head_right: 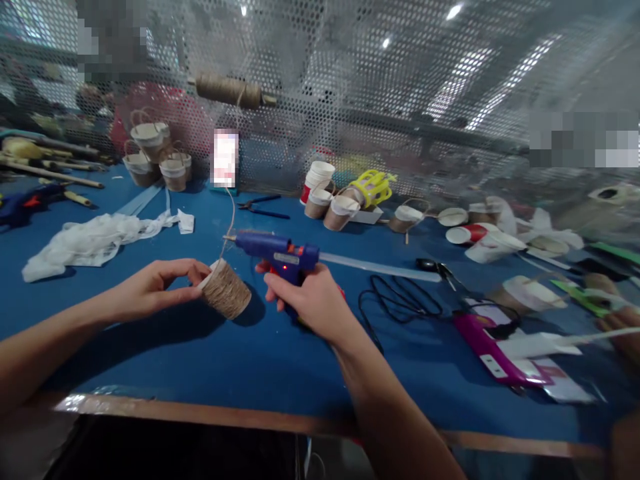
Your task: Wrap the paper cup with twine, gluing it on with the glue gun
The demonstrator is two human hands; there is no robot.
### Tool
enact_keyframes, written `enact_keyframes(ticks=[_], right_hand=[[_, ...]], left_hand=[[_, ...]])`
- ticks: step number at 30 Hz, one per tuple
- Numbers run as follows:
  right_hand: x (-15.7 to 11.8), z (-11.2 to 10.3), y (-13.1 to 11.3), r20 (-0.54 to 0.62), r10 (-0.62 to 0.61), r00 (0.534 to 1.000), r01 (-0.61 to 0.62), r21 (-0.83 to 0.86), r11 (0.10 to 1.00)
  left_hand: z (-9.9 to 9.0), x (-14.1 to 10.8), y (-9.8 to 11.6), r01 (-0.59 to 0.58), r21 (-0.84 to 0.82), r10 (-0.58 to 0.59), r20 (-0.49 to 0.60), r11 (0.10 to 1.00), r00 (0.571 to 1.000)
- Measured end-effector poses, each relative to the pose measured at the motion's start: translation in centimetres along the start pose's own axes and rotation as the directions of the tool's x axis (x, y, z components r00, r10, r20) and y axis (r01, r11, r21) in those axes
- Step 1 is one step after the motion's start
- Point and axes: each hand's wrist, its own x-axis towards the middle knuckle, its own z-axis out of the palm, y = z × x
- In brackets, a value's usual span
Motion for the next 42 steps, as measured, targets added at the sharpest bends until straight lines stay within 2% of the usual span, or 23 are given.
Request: enact_keyframes(ticks=[4, 7, 14, 18, 22, 27, 30, 34, 40, 42], right_hand=[[-1.0, 0.5, -0.2, -0.050, 0.013, 0.999, -0.022, -0.197, 0.980], [-1.4, 0.7, -0.3, -0.045, -0.092, 0.995, 0.072, -0.325, 0.943], [-1.6, 0.6, 0.6, 0.042, -0.273, 0.961, 0.259, -0.476, 0.840], [-2.0, 0.8, 0.8, 0.018, -0.286, 0.958, 0.257, -0.500, 0.827], [-2.3, 1.1, 1.0, 0.068, -0.311, 0.948, 0.297, -0.541, 0.787], [-2.3, 0.9, 0.9, 0.077, -0.343, 0.936, 0.322, -0.578, 0.750], [-2.3, 1.2, 0.6, 0.072, -0.286, 0.955, 0.276, -0.564, 0.778], [-2.4, 1.7, 0.3, 0.010, -0.230, 0.973, 0.195, -0.567, 0.800], [-2.4, 1.8, 0.3, 0.060, -0.245, 0.968, 0.240, -0.521, 0.819], [-2.4, 1.8, 0.3, 0.041, -0.240, 0.970, 0.225, -0.531, 0.817]], left_hand=[[-0.3, 0.2, -0.3, 0.064, 0.006, -0.064, -0.012, 0.998, 0.998], [-0.4, 0.3, -0.6, 0.105, -0.017, -0.105, 0.000, 0.994, 0.994], [-0.2, 0.3, -0.7, 0.119, -0.036, -0.119, -0.009, 0.992, 0.993], [-0.2, 0.3, -0.5, 0.120, -0.019, -0.120, -0.016, 0.993, 0.993], [-0.2, 0.3, -0.3, 0.131, -0.012, -0.131, -0.027, 0.991, 0.991], [-0.1, 0.4, -0.2, 0.110, -0.009, -0.110, -0.021, 0.994, 0.994], [-0.1, 0.3, -0.1, 0.119, -0.003, -0.119, -0.032, 0.993, 0.992], [0.0, 0.3, -0.1, 0.135, -0.023, -0.136, -0.043, 0.991, 0.990], [0.0, 0.4, -0.3, 0.139, -0.014, -0.139, -0.052, 0.990, 0.989], [0.0, 0.4, -0.3, 0.132, -0.014, -0.132, -0.048, 0.991, 0.990]])
